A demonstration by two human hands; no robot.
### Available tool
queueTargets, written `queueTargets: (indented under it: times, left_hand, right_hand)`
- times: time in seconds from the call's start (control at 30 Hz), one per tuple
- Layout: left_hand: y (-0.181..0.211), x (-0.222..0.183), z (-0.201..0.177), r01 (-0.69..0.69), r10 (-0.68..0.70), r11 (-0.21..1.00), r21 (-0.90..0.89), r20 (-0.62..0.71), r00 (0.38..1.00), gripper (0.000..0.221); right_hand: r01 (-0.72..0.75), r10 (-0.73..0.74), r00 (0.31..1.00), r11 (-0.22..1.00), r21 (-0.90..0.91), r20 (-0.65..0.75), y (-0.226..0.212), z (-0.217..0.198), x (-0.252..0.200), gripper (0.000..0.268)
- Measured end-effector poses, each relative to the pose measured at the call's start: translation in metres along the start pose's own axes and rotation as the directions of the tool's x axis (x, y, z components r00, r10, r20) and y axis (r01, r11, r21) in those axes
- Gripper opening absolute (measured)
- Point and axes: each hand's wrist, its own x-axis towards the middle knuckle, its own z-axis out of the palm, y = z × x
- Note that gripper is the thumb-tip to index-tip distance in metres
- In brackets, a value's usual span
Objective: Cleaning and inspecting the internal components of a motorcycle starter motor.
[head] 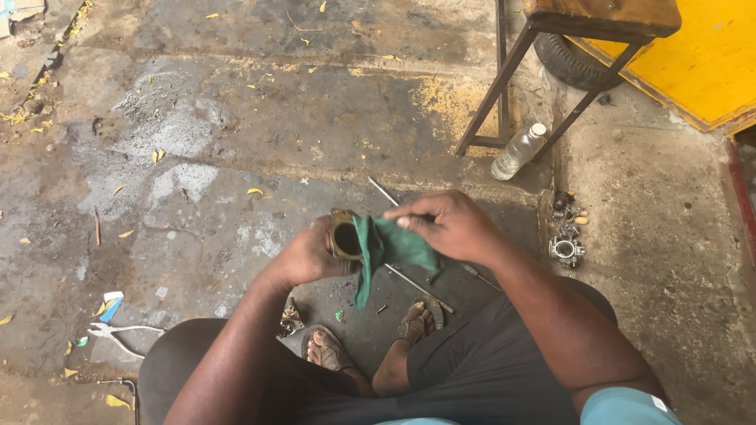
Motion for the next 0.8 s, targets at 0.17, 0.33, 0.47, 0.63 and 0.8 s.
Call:
queueTargets:
  times: [0.17,0.33,0.47,0.63,0.8]
  left_hand:
    - [0.002,0.000,-0.005,0.008,0.006,0.996,0.094,-0.146,0.989,0.049]
    - [0.010,-0.005,-0.005,-0.077,0.087,0.995,0.058,-0.201,0.976,0.049]
    - [0.018,-0.009,-0.003,-0.103,0.119,0.990,0.100,-0.173,0.978,0.046]
    - [0.036,-0.013,-0.001,-0.060,0.118,0.962,0.266,-0.208,0.971,0.046]
    - [0.037,-0.015,-0.001,-0.116,0.204,0.943,0.313,-0.265,0.942,0.051]
  right_hand:
    - [-0.154,0.146,0.980,0.987,-0.048,-0.134,0.007,-0.001,0.002,0.020]
    - [-0.130,0.131,0.977,0.991,0.022,-0.168,0.025,0.003,0.004,0.020]
    - [-0.132,0.144,0.985,0.984,0.119,-0.097,0.056,0.010,0.004,0.021]
    - [-0.152,0.139,0.988,0.940,0.307,0.065,0.057,0.008,0.007,0.020]
    - [-0.230,0.185,0.968,0.922,0.311,0.169,0.038,0.010,0.007,0.019]
